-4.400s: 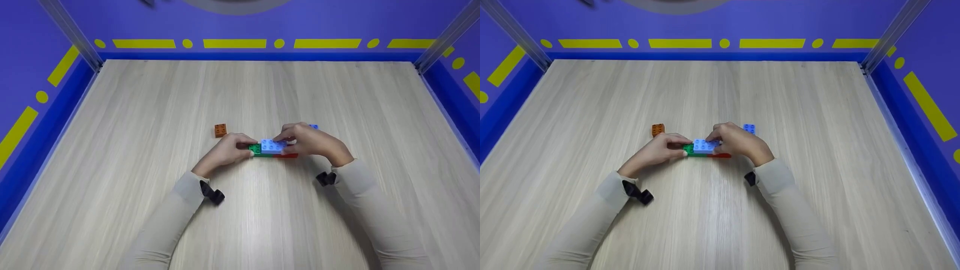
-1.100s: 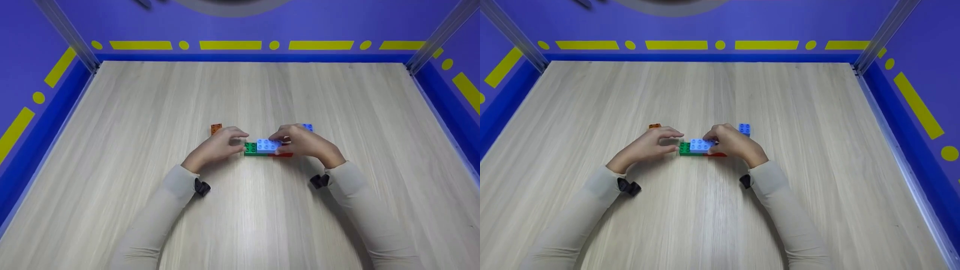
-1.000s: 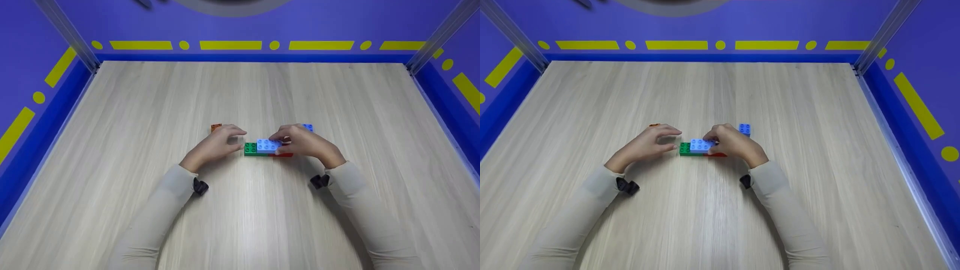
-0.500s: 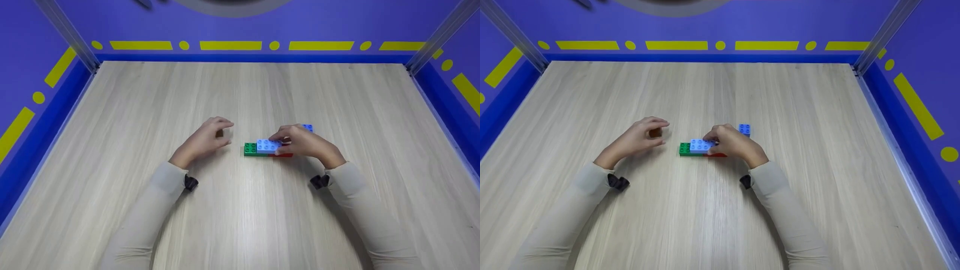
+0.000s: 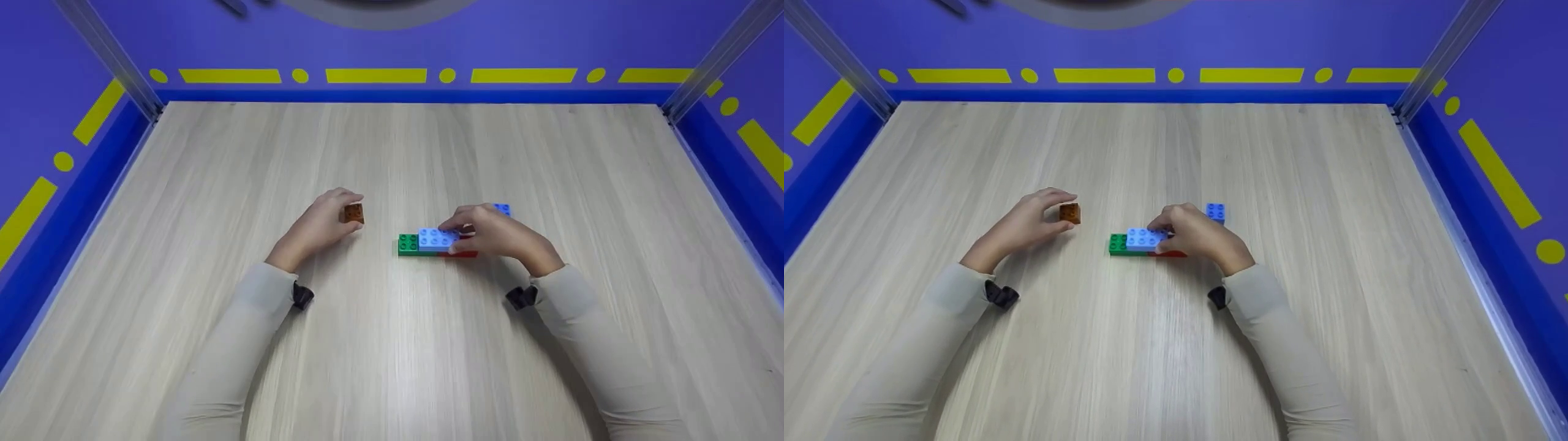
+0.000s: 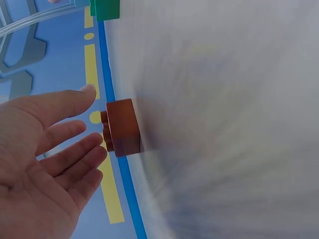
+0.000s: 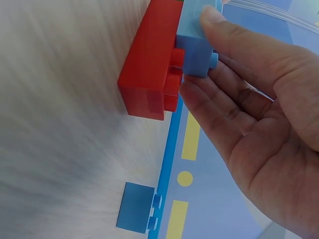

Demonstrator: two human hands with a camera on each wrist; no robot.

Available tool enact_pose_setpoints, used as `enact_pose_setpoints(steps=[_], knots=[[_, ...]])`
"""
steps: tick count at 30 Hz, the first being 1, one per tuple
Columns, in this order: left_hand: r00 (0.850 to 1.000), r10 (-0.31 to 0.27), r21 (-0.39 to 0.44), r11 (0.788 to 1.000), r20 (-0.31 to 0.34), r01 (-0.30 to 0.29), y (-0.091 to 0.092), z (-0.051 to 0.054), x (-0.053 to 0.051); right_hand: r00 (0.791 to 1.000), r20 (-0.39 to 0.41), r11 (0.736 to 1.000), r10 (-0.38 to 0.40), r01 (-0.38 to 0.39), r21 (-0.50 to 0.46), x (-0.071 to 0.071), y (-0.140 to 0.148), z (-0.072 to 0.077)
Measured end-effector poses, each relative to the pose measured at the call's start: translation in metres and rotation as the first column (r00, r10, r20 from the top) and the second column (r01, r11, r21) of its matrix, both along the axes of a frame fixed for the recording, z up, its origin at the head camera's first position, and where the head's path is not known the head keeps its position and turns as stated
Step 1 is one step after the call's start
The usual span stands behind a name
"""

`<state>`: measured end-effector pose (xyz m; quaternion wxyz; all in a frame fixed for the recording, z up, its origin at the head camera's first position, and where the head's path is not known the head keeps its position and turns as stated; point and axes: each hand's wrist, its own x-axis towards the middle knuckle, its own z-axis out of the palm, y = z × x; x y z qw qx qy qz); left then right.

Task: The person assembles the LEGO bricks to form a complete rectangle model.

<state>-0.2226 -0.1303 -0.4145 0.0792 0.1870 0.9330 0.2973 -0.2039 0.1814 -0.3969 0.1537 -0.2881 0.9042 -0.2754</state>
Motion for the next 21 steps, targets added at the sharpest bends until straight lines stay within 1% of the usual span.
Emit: enact_pose_setpoints(steps=[9,13,21], knots=[[0.998,0.029,-0.009,1.0,0.048,-0.028,-0.0074,-0.0019,-0.0037,1.0,0.015,1.0,-0.003,0.003,0.0,0.0,-0.0009,0.0003],[0.998,0.028,-0.008,1.0,0.062,-0.028,-0.0084,-0.0036,-0.0053,1.0,0.011,1.0,-0.003,0.003,0.003,-0.0003,-0.0011,0.0001],[0.998,0.021,-0.017,1.0,0.056,-0.021,-0.0067,-0.0049,-0.0062,1.0,-0.005,1.0,0.007,-0.007,0.004,-0.0012,-0.0008,-0.0007]])
